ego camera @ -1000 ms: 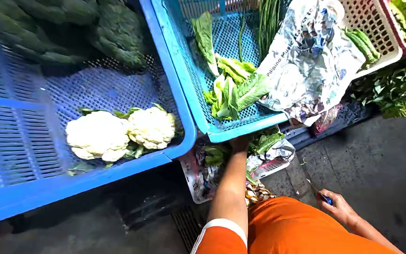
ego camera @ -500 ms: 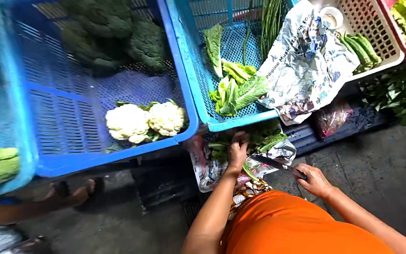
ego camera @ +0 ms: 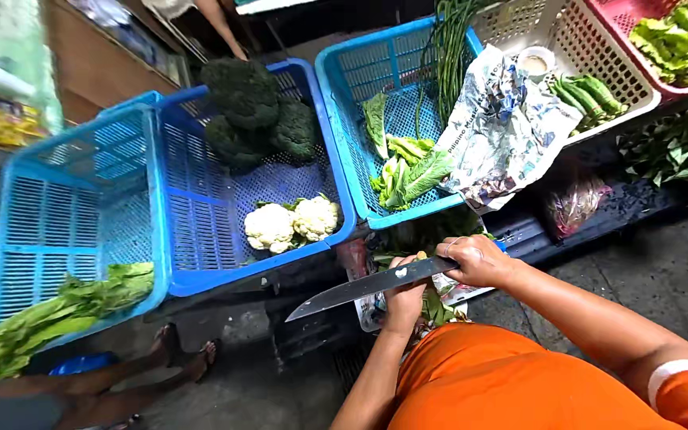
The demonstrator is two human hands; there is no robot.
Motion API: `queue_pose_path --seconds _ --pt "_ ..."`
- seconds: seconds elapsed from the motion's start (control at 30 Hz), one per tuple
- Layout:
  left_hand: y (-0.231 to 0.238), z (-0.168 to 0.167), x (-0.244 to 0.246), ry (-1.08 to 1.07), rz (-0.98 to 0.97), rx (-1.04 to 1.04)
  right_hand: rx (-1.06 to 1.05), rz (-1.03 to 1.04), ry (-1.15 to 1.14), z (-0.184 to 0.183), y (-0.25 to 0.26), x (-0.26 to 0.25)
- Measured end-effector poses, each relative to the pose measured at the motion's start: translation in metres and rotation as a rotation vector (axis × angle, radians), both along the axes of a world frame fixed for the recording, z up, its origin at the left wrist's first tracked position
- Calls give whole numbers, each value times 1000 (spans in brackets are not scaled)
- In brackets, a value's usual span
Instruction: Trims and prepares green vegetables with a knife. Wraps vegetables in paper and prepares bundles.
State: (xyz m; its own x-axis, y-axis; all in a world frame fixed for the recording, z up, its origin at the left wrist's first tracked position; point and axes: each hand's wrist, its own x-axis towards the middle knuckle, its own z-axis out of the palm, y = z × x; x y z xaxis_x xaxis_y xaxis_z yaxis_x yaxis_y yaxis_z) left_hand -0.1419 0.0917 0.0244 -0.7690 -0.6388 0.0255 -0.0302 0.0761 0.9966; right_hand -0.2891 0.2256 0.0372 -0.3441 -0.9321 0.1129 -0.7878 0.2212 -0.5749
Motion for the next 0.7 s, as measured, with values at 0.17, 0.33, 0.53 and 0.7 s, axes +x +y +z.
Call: queue_pose_path --seconds 0.17,0.33,0.53,0.7 --pt "-5 15 1 -12 -29 -68 1 -1 12 17 -5 4" --pt "-7 17 5 87 -39 -42 20 -41 -5 23 0 3" --pt "-25 29 23 -35 -105 -308 295 -263 -107 -14 43 -20" --pt "-29 33 18 71 -154 -72 98 -259 -161 15 43 0"
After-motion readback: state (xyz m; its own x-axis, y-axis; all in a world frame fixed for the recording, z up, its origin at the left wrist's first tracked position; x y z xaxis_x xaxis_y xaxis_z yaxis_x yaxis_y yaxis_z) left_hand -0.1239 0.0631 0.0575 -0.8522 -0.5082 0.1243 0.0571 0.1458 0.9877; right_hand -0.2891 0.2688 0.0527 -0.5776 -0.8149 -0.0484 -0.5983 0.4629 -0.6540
